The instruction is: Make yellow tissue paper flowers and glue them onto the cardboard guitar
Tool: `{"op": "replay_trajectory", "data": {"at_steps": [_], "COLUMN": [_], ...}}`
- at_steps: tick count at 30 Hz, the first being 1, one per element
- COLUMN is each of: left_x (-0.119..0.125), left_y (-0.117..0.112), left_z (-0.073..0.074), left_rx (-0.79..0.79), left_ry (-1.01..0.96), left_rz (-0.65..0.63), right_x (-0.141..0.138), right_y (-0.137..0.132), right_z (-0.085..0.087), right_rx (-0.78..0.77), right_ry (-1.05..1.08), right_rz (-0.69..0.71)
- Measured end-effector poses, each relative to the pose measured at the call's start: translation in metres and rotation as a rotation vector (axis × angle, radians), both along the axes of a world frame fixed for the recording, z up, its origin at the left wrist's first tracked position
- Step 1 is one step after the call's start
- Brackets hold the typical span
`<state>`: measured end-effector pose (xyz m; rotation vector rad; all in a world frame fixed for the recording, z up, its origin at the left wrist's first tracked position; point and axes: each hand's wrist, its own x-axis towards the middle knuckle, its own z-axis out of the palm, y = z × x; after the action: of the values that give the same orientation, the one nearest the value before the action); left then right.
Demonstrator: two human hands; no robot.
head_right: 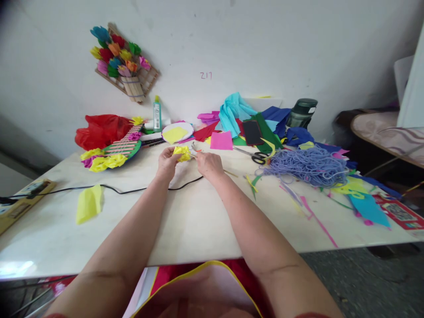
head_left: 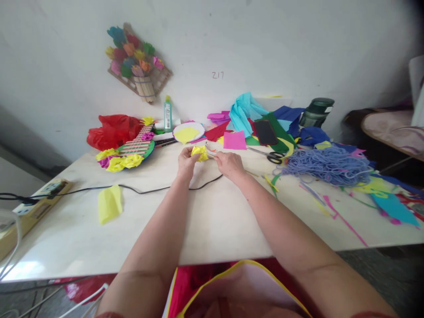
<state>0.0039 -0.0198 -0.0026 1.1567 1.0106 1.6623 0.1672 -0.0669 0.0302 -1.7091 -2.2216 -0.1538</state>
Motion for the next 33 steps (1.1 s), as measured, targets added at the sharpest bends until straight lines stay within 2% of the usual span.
{"op": "replay_trajectory", "data": {"at_steps": [18,23,28,33], "left_x": [0.0,-0.0006,-0.0005,-0.0011], "left_y": [-0.0087,-0.0081,-0.0076,-0.0077], "left_z": [0.007,0.0062,0.0064,0.0074], "left_rx": [-0.034,-0.045,-0.058,-0.055], "left_ry": [0.006,0.007,-0.017,-0.001], "left_rz": [-0.075,-0.088,-0.092,-0.077], "right_x": [-0.0013,0.0015,0.0031,0.0035], "right_y": [0.0012,0.0028,0.0027,0.0008], "right_z": [-0.0027,-0.0037,-0.0008,0.0046], "right_rx": [0.027,0.062,0.081,0.036], "right_ry": [0.059,0.1,0.124,0.074], "right_rz": [-0.015,0.024,0.039,0.034]}}
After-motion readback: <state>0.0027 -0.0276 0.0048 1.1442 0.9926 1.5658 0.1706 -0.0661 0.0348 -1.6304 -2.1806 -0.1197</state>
